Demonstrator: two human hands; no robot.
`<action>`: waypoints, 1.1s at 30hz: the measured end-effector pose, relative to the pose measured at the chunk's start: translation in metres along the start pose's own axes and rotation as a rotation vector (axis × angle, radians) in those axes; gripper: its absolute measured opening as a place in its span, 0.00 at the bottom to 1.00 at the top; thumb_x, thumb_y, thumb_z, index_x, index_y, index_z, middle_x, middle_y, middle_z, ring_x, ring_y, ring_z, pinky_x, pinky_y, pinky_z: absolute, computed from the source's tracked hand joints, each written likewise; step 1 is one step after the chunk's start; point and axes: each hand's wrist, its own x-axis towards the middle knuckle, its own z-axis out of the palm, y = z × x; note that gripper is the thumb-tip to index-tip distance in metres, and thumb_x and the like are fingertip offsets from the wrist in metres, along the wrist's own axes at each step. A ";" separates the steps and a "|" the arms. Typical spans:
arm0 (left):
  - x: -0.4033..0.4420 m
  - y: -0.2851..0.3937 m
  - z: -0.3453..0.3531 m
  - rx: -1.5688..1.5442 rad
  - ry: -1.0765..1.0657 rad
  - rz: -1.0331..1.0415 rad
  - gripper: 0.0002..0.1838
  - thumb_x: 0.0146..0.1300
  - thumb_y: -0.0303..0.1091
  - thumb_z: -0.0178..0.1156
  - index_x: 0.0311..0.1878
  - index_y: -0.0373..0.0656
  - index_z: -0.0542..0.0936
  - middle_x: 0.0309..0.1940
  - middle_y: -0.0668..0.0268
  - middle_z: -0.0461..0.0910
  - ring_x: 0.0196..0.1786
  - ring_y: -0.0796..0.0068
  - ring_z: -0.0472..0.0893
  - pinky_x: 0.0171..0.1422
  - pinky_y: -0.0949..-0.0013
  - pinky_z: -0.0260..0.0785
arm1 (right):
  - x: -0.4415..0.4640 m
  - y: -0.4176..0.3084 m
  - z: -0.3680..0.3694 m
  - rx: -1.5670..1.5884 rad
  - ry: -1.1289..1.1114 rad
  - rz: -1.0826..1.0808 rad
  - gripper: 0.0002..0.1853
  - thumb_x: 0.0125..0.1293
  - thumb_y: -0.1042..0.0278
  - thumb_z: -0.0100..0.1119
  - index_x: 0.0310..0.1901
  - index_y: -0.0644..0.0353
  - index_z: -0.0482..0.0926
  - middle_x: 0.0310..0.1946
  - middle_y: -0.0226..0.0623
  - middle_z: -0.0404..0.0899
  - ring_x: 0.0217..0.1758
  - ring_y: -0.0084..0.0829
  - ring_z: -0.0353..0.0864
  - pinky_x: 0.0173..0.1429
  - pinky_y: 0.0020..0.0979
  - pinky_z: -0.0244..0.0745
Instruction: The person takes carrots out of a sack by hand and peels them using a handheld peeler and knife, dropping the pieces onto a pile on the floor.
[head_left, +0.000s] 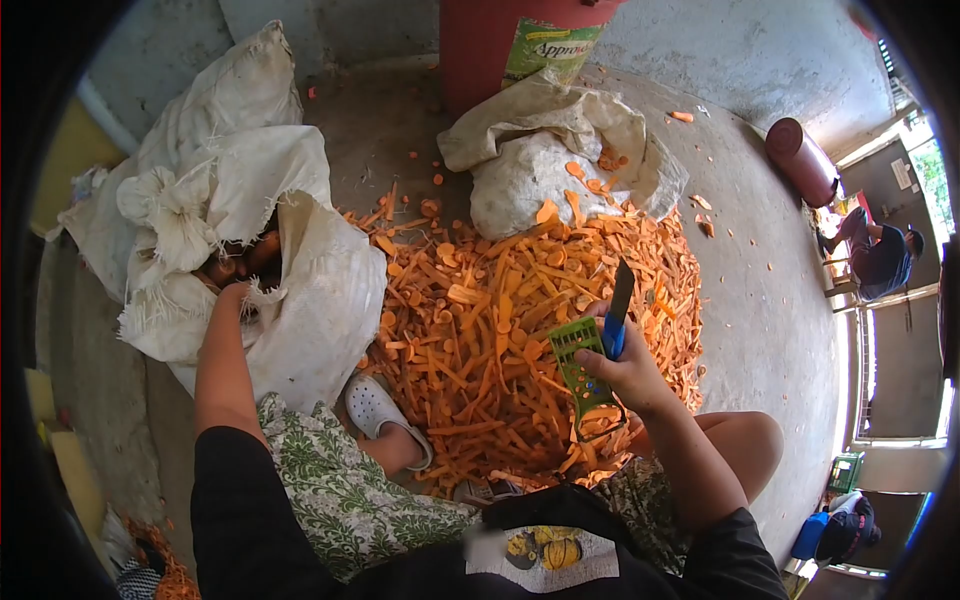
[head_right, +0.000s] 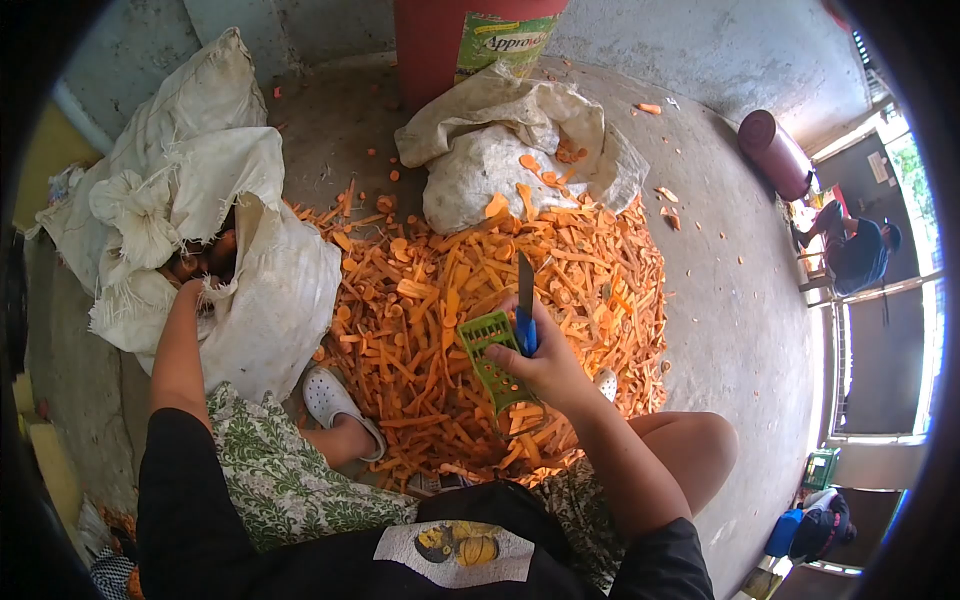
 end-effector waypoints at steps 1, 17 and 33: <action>0.001 0.000 0.000 0.002 -0.002 0.000 0.16 0.52 0.40 0.57 0.41 0.40 0.76 0.35 0.60 0.77 0.33 0.67 0.77 0.37 0.66 0.69 | 0.000 -0.001 0.000 -0.001 0.001 0.000 0.21 0.55 0.73 0.60 0.48 0.56 0.62 0.35 0.25 0.67 0.37 0.15 0.67 0.40 0.19 0.64; 0.005 -0.007 -0.003 0.023 0.006 -0.011 0.17 0.52 0.40 0.57 0.42 0.39 0.76 0.36 0.60 0.77 0.33 0.67 0.77 0.38 0.66 0.69 | -0.005 0.003 -0.003 -0.005 0.046 0.173 0.19 0.53 0.62 0.64 0.43 0.61 0.70 0.29 0.23 0.72 0.31 0.15 0.69 0.37 0.20 0.66; 0.007 -0.008 -0.005 0.028 0.006 -0.016 0.17 0.53 0.40 0.56 0.43 0.39 0.75 0.37 0.59 0.77 0.34 0.66 0.77 0.38 0.65 0.70 | -0.009 -0.002 0.002 0.015 0.037 0.144 0.22 0.53 0.59 0.64 0.45 0.62 0.72 0.28 0.23 0.72 0.31 0.15 0.68 0.37 0.20 0.65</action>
